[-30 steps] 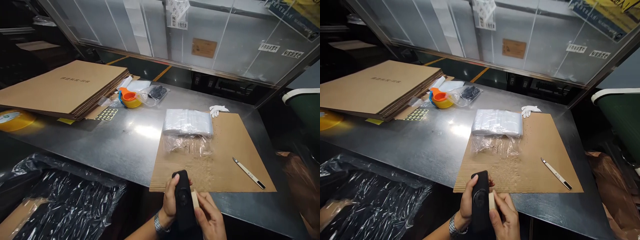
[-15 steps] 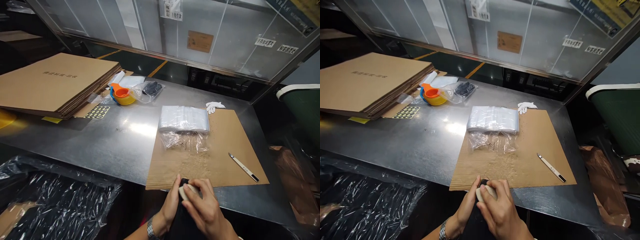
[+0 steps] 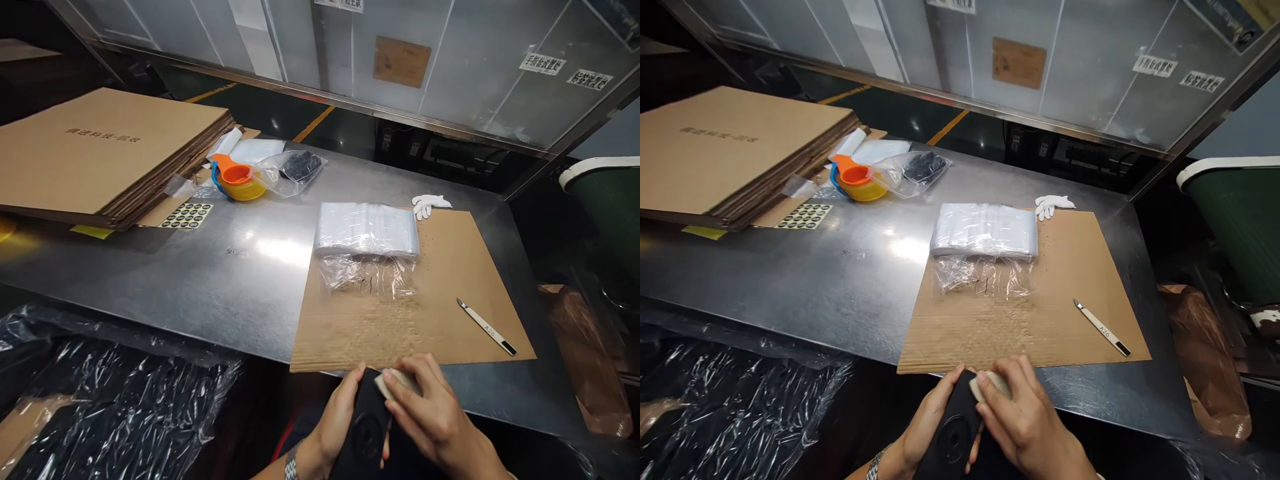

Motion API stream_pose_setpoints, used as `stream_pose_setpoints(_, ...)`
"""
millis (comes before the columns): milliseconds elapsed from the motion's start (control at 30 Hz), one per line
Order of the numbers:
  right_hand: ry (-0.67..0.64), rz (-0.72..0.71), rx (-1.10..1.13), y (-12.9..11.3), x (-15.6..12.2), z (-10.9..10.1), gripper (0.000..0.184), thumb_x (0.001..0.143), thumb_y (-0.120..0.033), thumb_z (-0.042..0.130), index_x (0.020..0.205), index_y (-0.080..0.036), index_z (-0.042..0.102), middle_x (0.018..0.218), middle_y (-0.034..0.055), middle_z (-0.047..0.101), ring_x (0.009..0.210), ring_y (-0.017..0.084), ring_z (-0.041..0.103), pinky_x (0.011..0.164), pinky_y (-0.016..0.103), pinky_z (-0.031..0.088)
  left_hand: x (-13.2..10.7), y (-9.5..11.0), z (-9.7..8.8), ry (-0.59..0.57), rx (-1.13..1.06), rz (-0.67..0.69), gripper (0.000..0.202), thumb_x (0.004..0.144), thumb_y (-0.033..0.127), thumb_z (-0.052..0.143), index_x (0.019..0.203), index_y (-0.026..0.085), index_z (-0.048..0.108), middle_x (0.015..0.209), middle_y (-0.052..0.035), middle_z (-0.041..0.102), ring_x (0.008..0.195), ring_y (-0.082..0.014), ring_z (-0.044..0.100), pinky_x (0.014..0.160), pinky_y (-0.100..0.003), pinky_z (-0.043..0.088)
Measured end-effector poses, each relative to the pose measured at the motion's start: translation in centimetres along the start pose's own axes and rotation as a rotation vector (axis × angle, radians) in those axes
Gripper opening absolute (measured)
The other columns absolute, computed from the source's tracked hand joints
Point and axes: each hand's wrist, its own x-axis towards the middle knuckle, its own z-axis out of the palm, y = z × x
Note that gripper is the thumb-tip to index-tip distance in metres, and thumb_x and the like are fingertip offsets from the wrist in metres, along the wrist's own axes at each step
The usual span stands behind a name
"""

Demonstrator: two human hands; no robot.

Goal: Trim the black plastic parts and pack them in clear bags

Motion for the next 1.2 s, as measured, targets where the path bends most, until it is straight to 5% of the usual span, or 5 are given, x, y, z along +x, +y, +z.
stream_pose_setpoints(400, -0.150, 0.022, 0.002, -0.2, -0.4, -1.4, 0.033, 0.086, -0.010, 0.048, 0.119, -0.011, 0.052, 0.101, 0.0145, 0.056, 0.092, 0.020, 0.052, 0.074, 0.033, 0.050, 0.0, -0.5, 0.1, -0.015, 0.009, -0.054, 0.084, 0.083, 0.065, 0.011, 0.051, 0.007, 0.063, 0.039, -0.0114, 0.057, 0.030, -0.0133, 0.050, 0.033, -0.021, 0.033)
stream_pose_setpoints(600, -0.180, -0.021, 0.044, 0.1, -0.1, -1.3, 0.034, 0.085, -0.011, 0.050, 0.119, -0.011, 0.052, 0.104, 0.0143, 0.054, 0.092, 0.020, 0.050, 0.075, 0.033, 0.050, 0.1, -0.5, 0.0, -0.059, 0.020, 0.037, 0.075, 0.084, 0.062, 0.019, 0.055, 0.009, 0.063, 0.038, -0.0093, 0.057, 0.032, -0.0145, 0.052, 0.034, -0.022, 0.036)
stream_pose_setpoints(767, -0.053, 0.130, 0.046, 2.4, -2.0, -1.6, 0.038, 0.085, -0.011, 0.050, 0.122, -0.018, 0.051, 0.103, 0.0120, 0.051, 0.097, 0.021, 0.050, 0.076, 0.036, 0.049, 0.8, 0.4, -0.9, -0.172, -0.032, -0.092, 0.084, 0.082, 0.064, 0.007, 0.052, 0.008, 0.061, 0.038, -0.0084, 0.053, 0.032, -0.0137, 0.051, 0.032, -0.021, 0.036)
stream_pose_setpoints(967, 0.137, 0.239, 0.191, 2.4, -2.7, -0.7, 0.038, 0.085, -0.015, 0.053, 0.122, -0.022, 0.053, 0.105, 0.0103, 0.054, 0.096, 0.022, 0.054, 0.076, 0.035, 0.050, 1.2, 1.1, -0.9, -0.361, -0.210, 0.044, 0.069, 0.083, 0.058, 0.018, 0.058, 0.010, 0.060, 0.054, -0.0076, 0.057, 0.038, -0.0158, 0.056, 0.039, -0.027, 0.046)
stream_pose_setpoints(1200, 0.255, 0.332, 0.258, 1.5, -2.6, 0.8, 0.029, 0.084, -0.019, 0.056, 0.113, -0.022, 0.061, 0.102, 0.0090, 0.058, 0.093, 0.021, 0.059, 0.074, 0.032, 0.052, 0.7, 1.6, -0.4, -0.401, -0.196, 0.103, 0.065, 0.079, 0.061, 0.034, 0.063, 0.005, 0.062, 0.059, -0.0071, 0.056, 0.046, -0.0155, 0.059, 0.044, -0.025, 0.047)
